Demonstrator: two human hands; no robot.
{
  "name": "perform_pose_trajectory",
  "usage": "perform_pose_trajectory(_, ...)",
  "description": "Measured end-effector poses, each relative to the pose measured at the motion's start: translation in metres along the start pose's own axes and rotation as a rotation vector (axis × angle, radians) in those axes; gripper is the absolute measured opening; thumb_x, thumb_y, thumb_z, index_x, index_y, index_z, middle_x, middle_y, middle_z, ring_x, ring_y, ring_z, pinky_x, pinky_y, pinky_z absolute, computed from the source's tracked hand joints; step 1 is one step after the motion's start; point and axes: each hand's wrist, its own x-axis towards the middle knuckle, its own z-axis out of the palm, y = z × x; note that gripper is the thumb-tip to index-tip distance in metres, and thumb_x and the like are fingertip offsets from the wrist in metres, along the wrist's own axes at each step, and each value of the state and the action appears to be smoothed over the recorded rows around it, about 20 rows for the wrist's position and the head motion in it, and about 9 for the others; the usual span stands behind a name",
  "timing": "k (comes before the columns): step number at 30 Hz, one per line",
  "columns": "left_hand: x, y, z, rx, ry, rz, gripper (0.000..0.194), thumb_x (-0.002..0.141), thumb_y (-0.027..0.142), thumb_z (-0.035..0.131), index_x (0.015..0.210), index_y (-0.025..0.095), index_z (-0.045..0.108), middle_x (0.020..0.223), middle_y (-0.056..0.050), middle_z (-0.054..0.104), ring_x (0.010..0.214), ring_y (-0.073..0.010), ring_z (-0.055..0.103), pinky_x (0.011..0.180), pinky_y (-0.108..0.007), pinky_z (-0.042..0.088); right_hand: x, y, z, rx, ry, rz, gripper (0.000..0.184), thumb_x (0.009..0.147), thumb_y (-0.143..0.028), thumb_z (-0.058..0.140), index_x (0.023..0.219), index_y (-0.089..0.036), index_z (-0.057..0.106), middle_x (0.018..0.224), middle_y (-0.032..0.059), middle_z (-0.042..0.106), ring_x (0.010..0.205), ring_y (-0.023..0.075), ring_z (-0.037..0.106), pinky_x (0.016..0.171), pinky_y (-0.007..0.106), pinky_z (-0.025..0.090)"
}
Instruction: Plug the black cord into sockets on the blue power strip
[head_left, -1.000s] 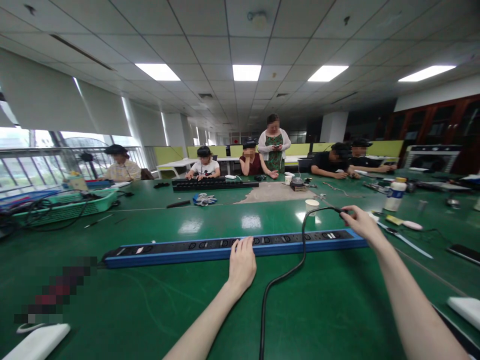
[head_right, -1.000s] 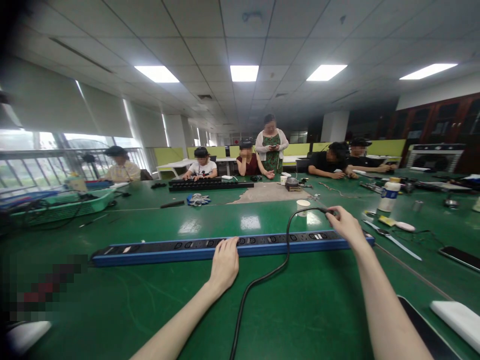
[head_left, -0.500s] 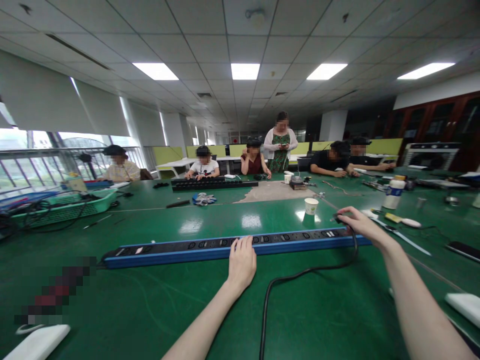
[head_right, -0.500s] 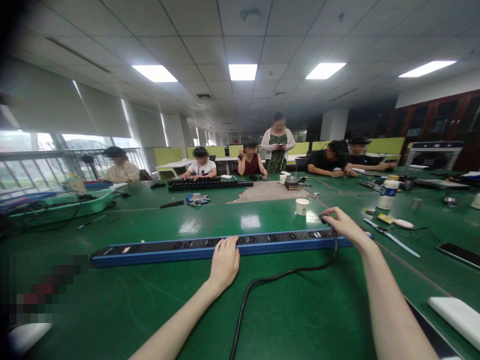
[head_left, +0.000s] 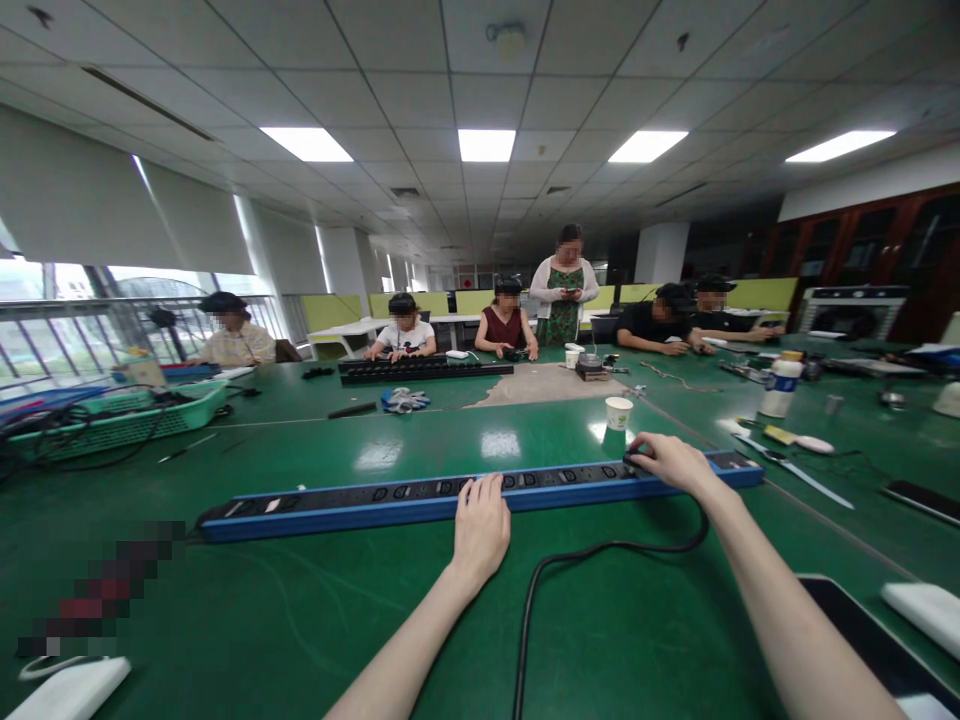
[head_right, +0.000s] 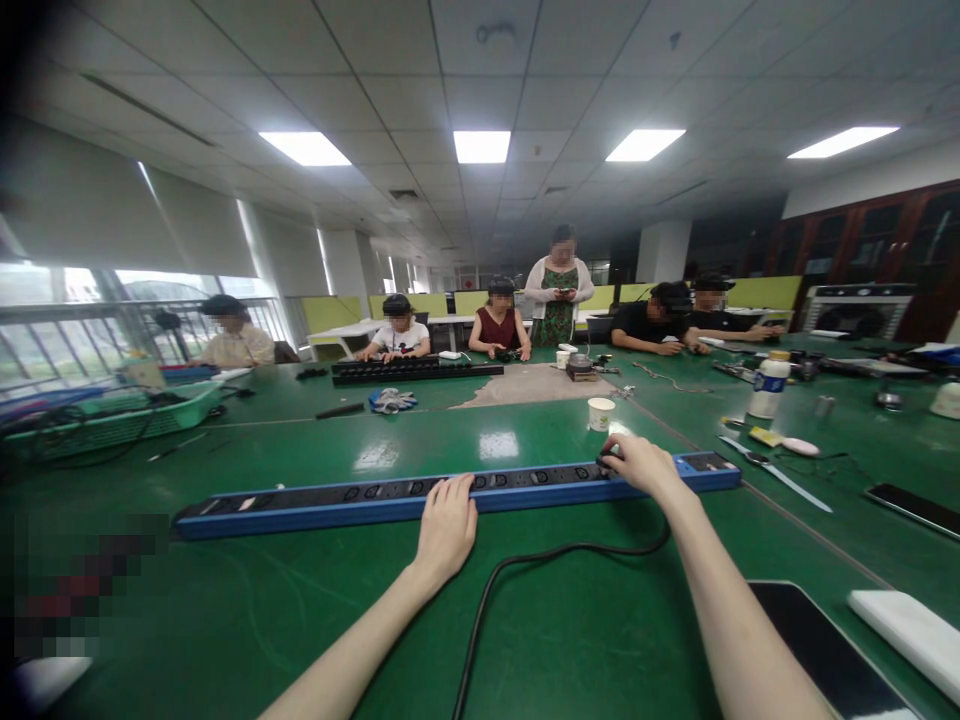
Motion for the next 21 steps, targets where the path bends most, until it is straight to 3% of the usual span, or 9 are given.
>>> perform_pose_trajectory(3, 0.0, 0.0, 0.0, 0.001, 0.002, -0.002, 0.043, 0.1, 0.017, 0.042, 0.14, 0.018, 0.056, 0.139, -0.012, 0.064, 0.13, -0.0265, 0.056, 0.119, -0.051, 0.036, -0.003, -0.02, 0.004, -0.119, 0.024, 0.013, 0.026, 0.091, -0.042, 0.062, 0.112, -0.029, 0.071, 0.109, 0.0072, 0.073, 0.098, 0.0231, 0.068, 0.078, 0.03, 0.043)
perform_pose_trajectory(8, -0.001, 0.0, -0.001, -0.002, 0.01, 0.003, 0.044, 0.099, 0.017, 0.043, 0.14, 0.018, 0.056, 0.138, -0.012, 0.064, 0.129, -0.0266, 0.057, 0.119, -0.051, 0.037, -0.011, -0.045, 0.012, -0.261, 0.012, 0.077, 0.026, 0.092, -0.038, 0.061, 0.111, -0.021, 0.067, 0.106, 0.0141, 0.072, 0.095, 0.0258, 0.069, 0.082, 0.035, 0.046)
perform_pose_trajectory(14, -0.001, 0.002, -0.001, 0.011, 0.017, -0.001, 0.043, 0.098, 0.016, 0.044, 0.139, 0.018, 0.057, 0.138, -0.012, 0.064, 0.129, -0.0265, 0.057, 0.118, -0.051, 0.037, -0.011, -0.028, 0.002, -0.206, -0.071, 0.021, 0.028, 0.091, -0.042, 0.061, 0.112, -0.026, 0.07, 0.107, 0.0095, 0.073, 0.099, 0.025, 0.069, 0.081, 0.034, 0.047)
perform_pose_trajectory(21, -0.001, 0.001, 0.0, 0.008, 0.026, 0.007, 0.044, 0.098, 0.016, 0.042, 0.14, 0.018, 0.056, 0.138, -0.013, 0.064, 0.128, -0.0272, 0.057, 0.118, -0.053, 0.038, -0.002, -0.028, -0.001, -0.157, -0.06, 0.011, 0.024, 0.079, -0.029, 0.069, 0.103, -0.024, 0.074, 0.105, 0.01, 0.073, 0.1, 0.024, 0.068, 0.079, 0.031, 0.045)
